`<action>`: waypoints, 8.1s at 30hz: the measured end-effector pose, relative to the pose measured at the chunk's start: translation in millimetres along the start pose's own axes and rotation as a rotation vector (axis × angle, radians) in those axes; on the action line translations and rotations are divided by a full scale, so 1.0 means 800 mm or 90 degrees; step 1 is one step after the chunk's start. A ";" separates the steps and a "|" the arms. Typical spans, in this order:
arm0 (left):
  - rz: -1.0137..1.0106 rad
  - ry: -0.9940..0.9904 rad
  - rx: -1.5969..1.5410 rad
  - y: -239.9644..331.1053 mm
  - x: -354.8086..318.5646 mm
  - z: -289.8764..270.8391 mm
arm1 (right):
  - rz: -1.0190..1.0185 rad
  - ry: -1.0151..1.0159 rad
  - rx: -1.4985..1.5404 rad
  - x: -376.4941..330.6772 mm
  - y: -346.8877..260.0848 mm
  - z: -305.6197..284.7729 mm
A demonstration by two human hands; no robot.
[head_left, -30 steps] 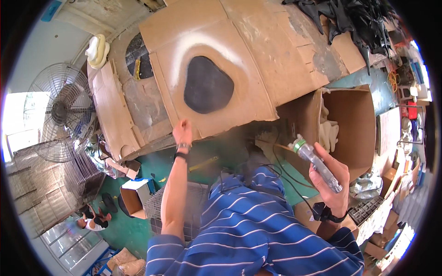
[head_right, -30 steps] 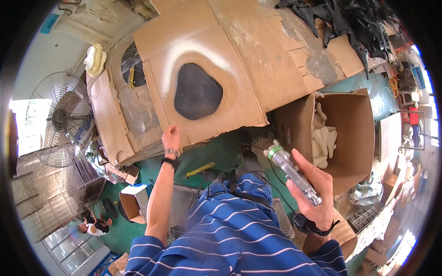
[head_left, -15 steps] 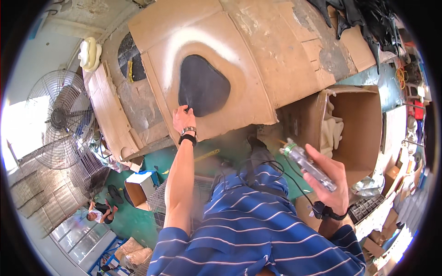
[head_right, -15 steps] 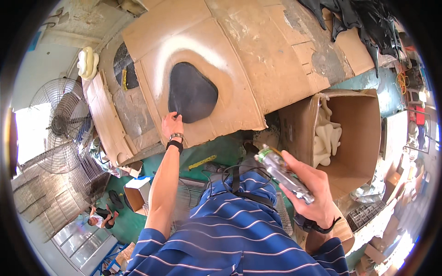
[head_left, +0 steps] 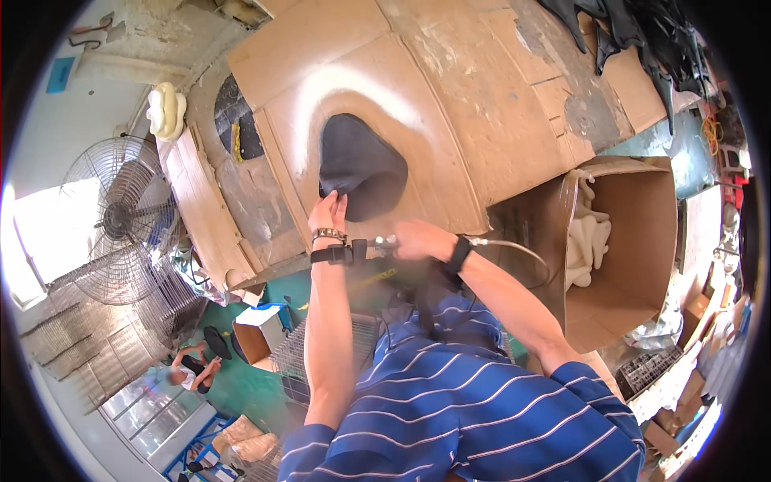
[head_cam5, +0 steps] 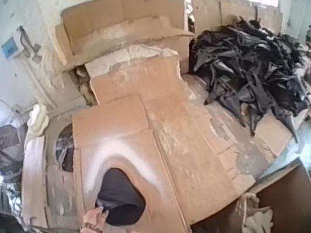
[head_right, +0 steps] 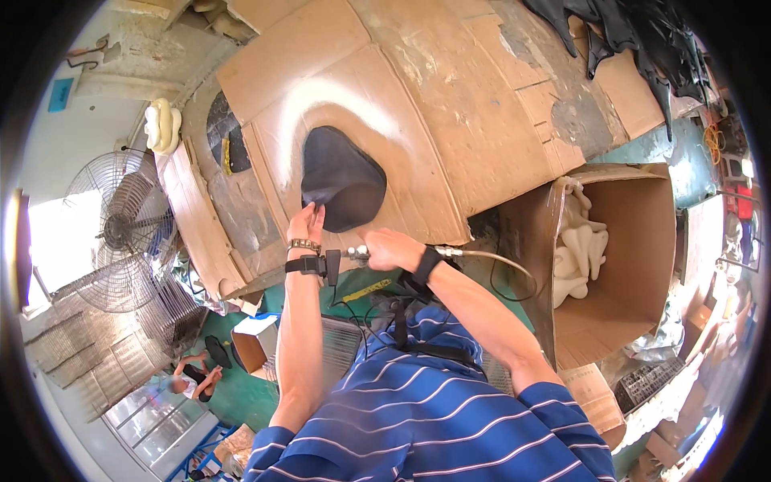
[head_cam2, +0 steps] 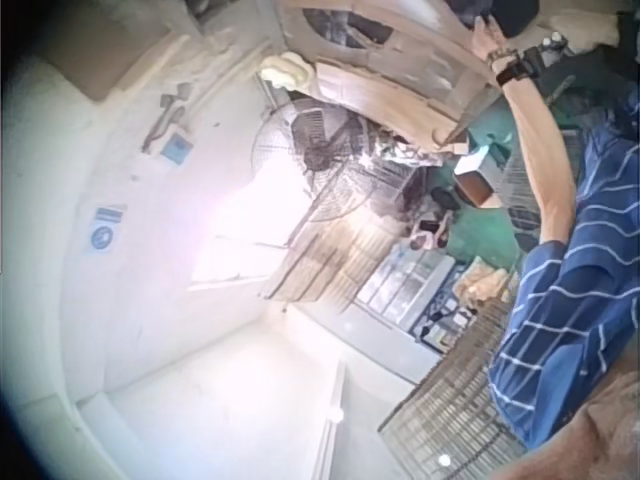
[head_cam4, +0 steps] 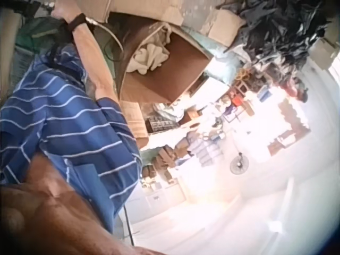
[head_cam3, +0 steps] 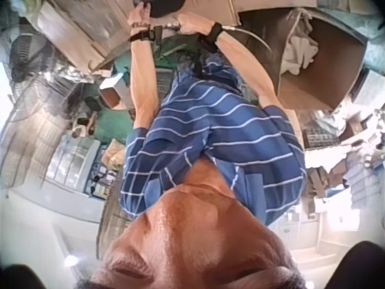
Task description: The person repeatedly picks up black, triangular-shaped parts from a metal drying rack and places them on a cardboard-covered workbench. They use a spray gun to apply a coating to the parts and then return them to the rack. This cycle is repeated for multiple parts.
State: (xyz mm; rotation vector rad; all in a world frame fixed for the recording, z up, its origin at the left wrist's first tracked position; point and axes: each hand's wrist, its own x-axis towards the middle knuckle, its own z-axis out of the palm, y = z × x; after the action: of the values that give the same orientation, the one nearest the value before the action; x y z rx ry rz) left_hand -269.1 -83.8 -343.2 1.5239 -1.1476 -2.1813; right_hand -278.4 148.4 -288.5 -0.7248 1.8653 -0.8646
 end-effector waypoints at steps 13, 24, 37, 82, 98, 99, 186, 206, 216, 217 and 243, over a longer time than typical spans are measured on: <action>-0.044 -0.250 -0.395 0.124 0.048 0.113 | 0.106 0.104 0.152 0.087 0.052 -0.003; 0.201 -0.305 -0.450 0.282 -0.043 -0.006 | 0.194 0.101 0.196 0.085 0.011 -0.017; 0.219 -0.100 -0.694 0.126 -0.160 -0.455 | 0.127 0.048 0.231 0.007 -0.064 0.102; 0.059 0.929 0.002 -0.153 -0.086 -0.995 | 0.100 -0.008 -0.108 -0.060 -0.249 0.300; -0.203 -0.131 0.353 -0.145 -0.069 -0.640 | -0.017 0.392 0.137 -0.232 -0.250 0.179; -0.186 -0.219 0.591 -0.139 -0.070 -0.621 | -0.027 0.416 0.131 -0.242 -0.243 0.172; 0.485 0.126 0.891 -0.028 0.037 -0.080 | -0.007 0.515 0.187 -0.328 -0.121 0.016; 0.136 -0.037 0.130 -0.007 0.044 -0.041 | -0.060 0.034 0.029 -0.036 -0.056 0.019; -0.135 -0.082 -0.146 0.015 0.073 -0.028 | -0.103 0.150 0.000 0.131 0.050 0.051; -0.147 -0.129 -0.140 0.021 0.065 -0.012 | -0.165 0.262 -0.070 0.147 0.083 0.060; 0.236 -0.261 -0.579 0.197 -0.082 -0.182 | 0.192 -0.007 0.281 0.131 -0.002 -0.008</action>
State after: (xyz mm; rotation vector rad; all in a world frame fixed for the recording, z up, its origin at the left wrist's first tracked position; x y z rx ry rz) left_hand -149.9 -216.3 -207.0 0.4620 -0.3337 -2.2789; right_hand -326.0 68.0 -337.4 -0.1693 1.6373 -1.0198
